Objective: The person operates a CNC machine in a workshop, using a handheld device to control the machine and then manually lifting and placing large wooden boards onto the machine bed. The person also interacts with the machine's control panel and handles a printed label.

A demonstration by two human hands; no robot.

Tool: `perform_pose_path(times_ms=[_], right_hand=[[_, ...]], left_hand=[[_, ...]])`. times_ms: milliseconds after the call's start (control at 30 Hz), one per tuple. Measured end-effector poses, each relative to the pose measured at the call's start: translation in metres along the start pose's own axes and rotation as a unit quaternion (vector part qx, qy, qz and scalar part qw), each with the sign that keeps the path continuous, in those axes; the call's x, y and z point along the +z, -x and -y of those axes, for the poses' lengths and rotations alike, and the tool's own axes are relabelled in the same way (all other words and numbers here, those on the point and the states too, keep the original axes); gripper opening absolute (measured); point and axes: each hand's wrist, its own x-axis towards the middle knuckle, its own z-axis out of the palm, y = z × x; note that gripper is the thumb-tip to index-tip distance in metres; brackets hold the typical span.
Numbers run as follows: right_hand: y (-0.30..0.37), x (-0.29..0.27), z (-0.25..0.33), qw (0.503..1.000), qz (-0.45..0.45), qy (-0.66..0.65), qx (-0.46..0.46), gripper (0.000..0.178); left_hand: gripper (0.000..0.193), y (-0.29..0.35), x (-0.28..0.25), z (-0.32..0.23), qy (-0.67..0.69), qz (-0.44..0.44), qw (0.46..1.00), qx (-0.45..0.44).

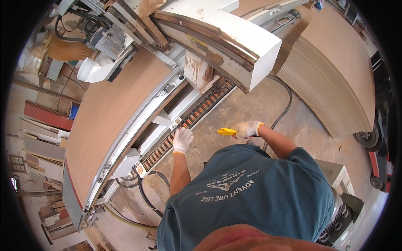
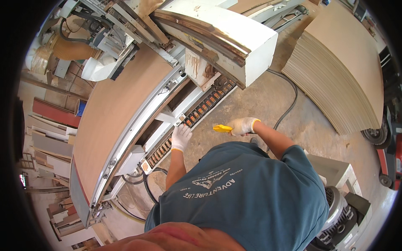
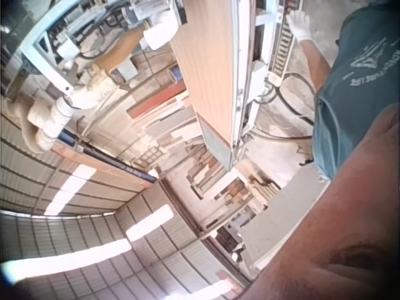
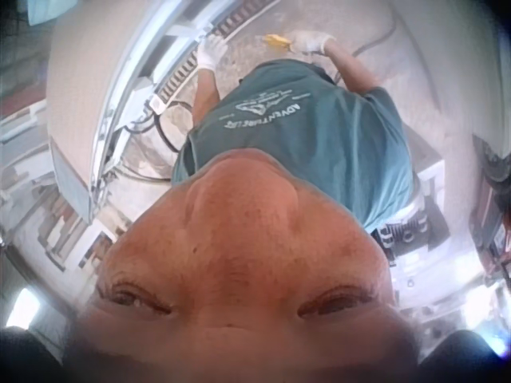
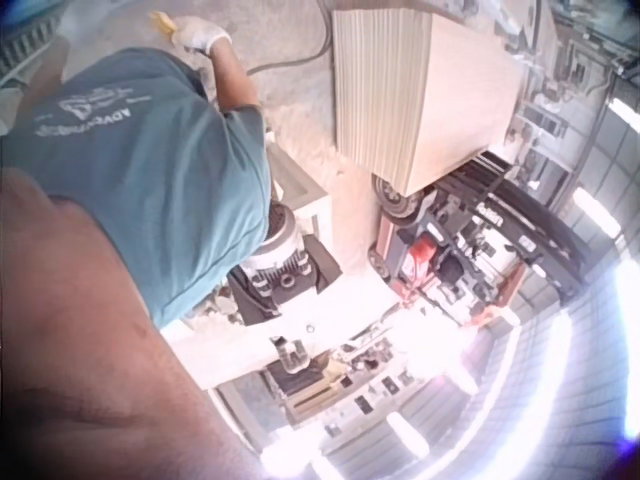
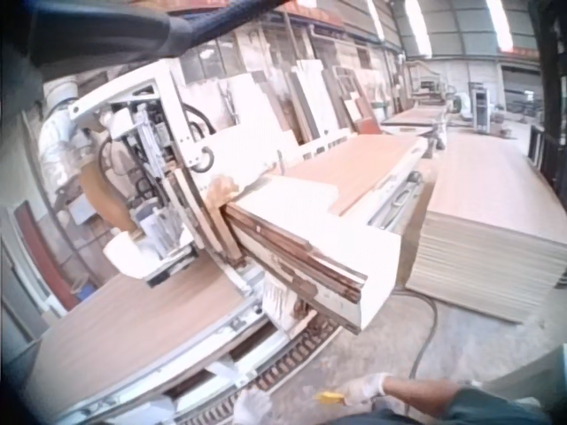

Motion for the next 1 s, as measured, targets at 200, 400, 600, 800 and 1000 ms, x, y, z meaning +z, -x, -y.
perform_pose_path(times_ms=[200,400,600,800,1000], right_hand=[[0.024,-0.009,-0.001,0.925,-0.379,0.029,-0.028,0.027],[0.029,-0.031,-0.034,0.968,-0.22,0.084,-0.089,0.025],[0.04,-0.036,-0.087,0.983,0.132,0.124,-0.009,0.029],[0.055,-0.086,-0.187,0.993,0.061,-0.102,0.028,0.023],[0.104,-0.166,-0.245,0.785,-0.487,-0.363,0.119,0.035]], left_hand=[[0.06,0.012,0.011,0.047,-0.129,-0.065,0.989,-0.005],[0.057,0.039,0.037,0.114,-0.091,-0.078,0.992,-0.031],[0.04,0.044,0.046,0.082,0.027,-0.076,0.997,0.007],[0.043,0.018,0.005,0.095,-0.364,-0.189,0.907,0.098],[0.04,0.065,-0.011,0.157,-0.515,-0.1,0.837,-0.157]])
